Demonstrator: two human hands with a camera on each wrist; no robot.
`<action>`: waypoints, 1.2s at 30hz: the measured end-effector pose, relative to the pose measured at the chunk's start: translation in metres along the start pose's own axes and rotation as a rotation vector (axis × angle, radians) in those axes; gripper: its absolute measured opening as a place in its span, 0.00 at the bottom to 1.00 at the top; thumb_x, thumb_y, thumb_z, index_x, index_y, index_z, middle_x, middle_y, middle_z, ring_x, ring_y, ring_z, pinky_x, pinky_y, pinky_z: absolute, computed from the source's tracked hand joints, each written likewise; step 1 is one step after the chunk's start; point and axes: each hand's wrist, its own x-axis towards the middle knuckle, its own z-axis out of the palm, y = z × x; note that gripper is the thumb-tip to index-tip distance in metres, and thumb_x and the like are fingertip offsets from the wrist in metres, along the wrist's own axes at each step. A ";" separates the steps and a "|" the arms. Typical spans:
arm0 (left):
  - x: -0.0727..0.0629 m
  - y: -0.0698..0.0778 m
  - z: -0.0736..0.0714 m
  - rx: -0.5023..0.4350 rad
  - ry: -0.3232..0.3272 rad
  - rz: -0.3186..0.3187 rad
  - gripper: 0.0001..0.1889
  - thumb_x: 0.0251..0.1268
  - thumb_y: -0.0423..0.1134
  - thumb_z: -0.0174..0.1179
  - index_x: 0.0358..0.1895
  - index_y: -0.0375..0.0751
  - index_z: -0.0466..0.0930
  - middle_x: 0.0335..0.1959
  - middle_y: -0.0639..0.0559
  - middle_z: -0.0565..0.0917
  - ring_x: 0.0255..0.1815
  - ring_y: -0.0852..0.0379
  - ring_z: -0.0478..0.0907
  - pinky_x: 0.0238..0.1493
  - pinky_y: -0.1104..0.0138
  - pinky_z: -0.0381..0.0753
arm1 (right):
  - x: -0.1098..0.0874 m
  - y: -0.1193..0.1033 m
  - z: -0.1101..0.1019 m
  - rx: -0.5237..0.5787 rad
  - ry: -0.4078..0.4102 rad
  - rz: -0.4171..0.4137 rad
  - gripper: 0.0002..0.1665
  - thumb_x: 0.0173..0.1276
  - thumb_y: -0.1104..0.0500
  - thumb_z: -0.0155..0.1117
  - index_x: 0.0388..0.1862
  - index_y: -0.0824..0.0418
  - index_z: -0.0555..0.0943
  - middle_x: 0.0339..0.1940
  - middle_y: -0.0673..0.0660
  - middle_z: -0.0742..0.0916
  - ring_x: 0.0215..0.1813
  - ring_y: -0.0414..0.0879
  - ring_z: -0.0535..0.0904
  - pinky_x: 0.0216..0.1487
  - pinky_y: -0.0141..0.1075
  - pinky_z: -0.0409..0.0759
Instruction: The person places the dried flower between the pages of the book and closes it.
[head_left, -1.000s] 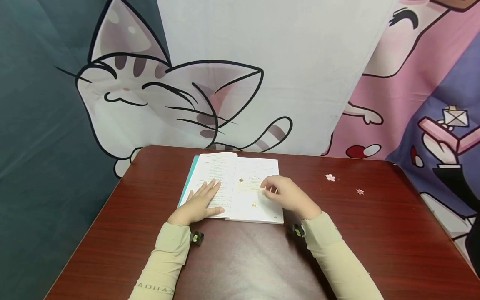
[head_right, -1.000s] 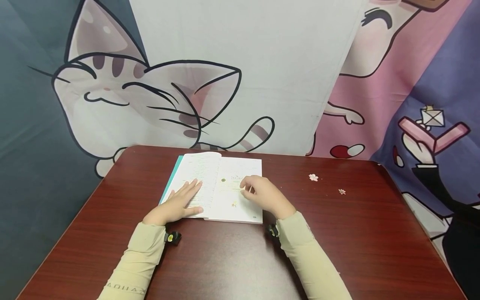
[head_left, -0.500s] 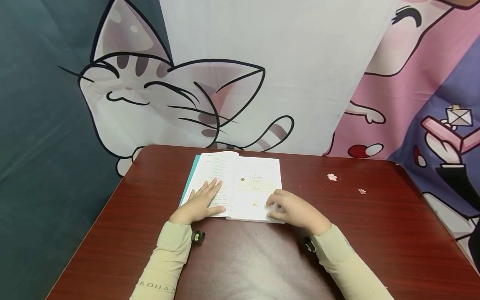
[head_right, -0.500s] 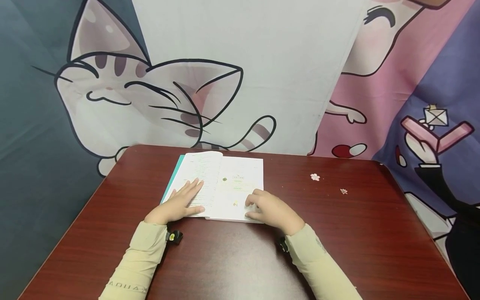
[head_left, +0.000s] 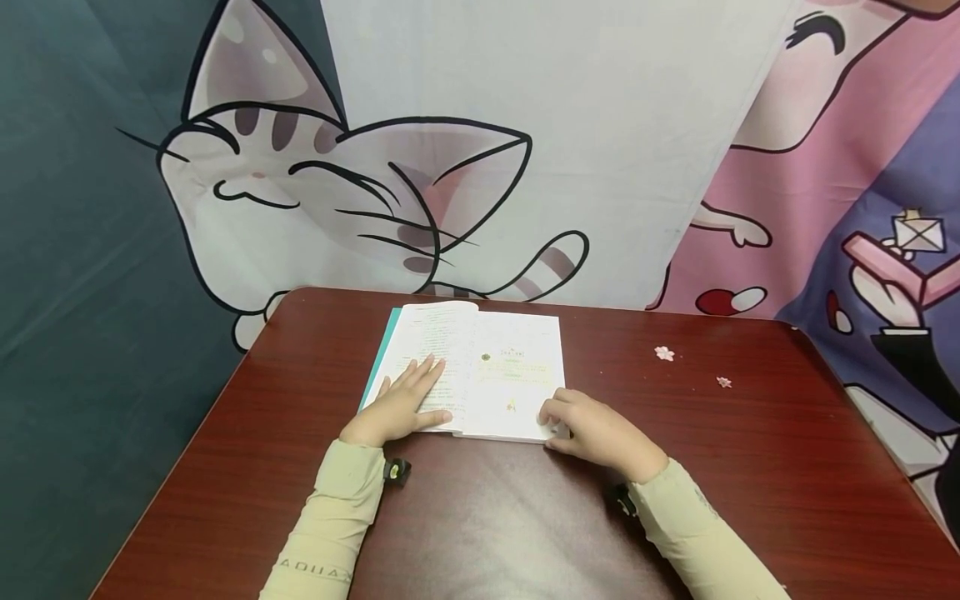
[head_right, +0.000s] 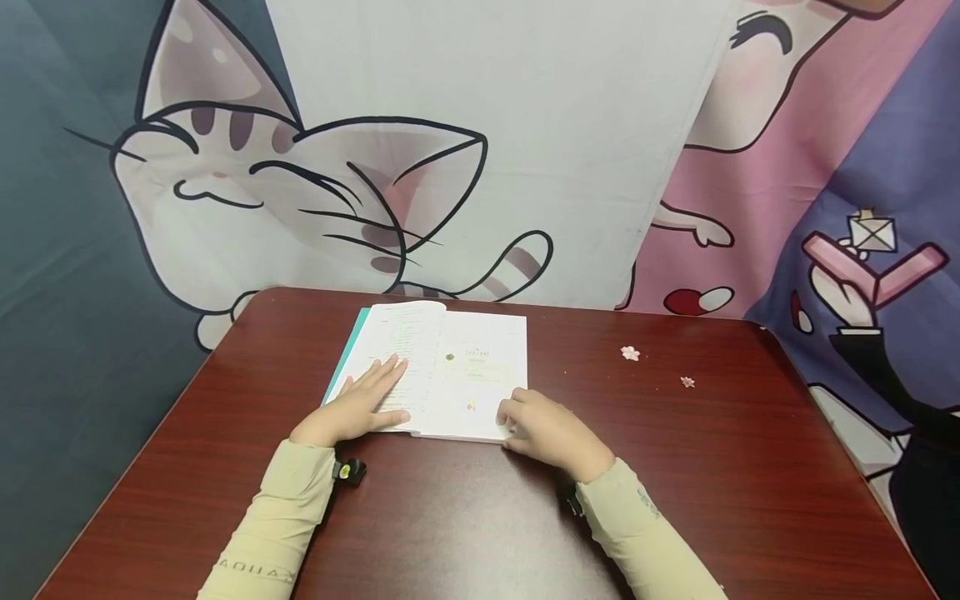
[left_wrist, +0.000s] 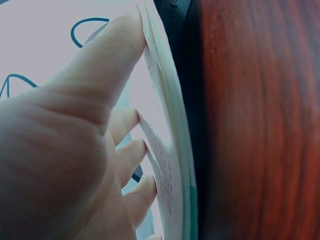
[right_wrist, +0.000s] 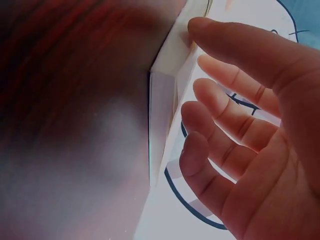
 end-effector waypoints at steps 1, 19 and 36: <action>0.000 0.000 0.000 0.004 -0.002 -0.003 0.46 0.71 0.56 0.61 0.83 0.42 0.49 0.83 0.41 0.47 0.82 0.35 0.40 0.73 0.30 0.40 | 0.000 0.000 0.000 -0.001 0.004 0.003 0.13 0.58 0.61 0.79 0.37 0.57 0.82 0.33 0.48 0.78 0.35 0.39 0.73 0.36 0.32 0.77; 0.000 0.000 0.000 -0.020 0.000 0.004 0.45 0.71 0.55 0.62 0.82 0.41 0.49 0.83 0.39 0.48 0.82 0.34 0.40 0.72 0.29 0.38 | -0.005 0.002 -0.006 0.094 0.187 0.104 0.35 0.56 0.53 0.82 0.60 0.56 0.77 0.64 0.61 0.72 0.56 0.54 0.79 0.54 0.46 0.80; 0.001 0.000 -0.001 -0.017 -0.006 0.003 0.46 0.71 0.55 0.62 0.82 0.42 0.49 0.83 0.40 0.47 0.82 0.35 0.39 0.72 0.30 0.37 | 0.024 0.000 -0.003 1.033 0.603 0.577 0.26 0.70 0.75 0.53 0.68 0.72 0.69 0.61 0.72 0.79 0.41 0.39 0.83 0.45 0.34 0.85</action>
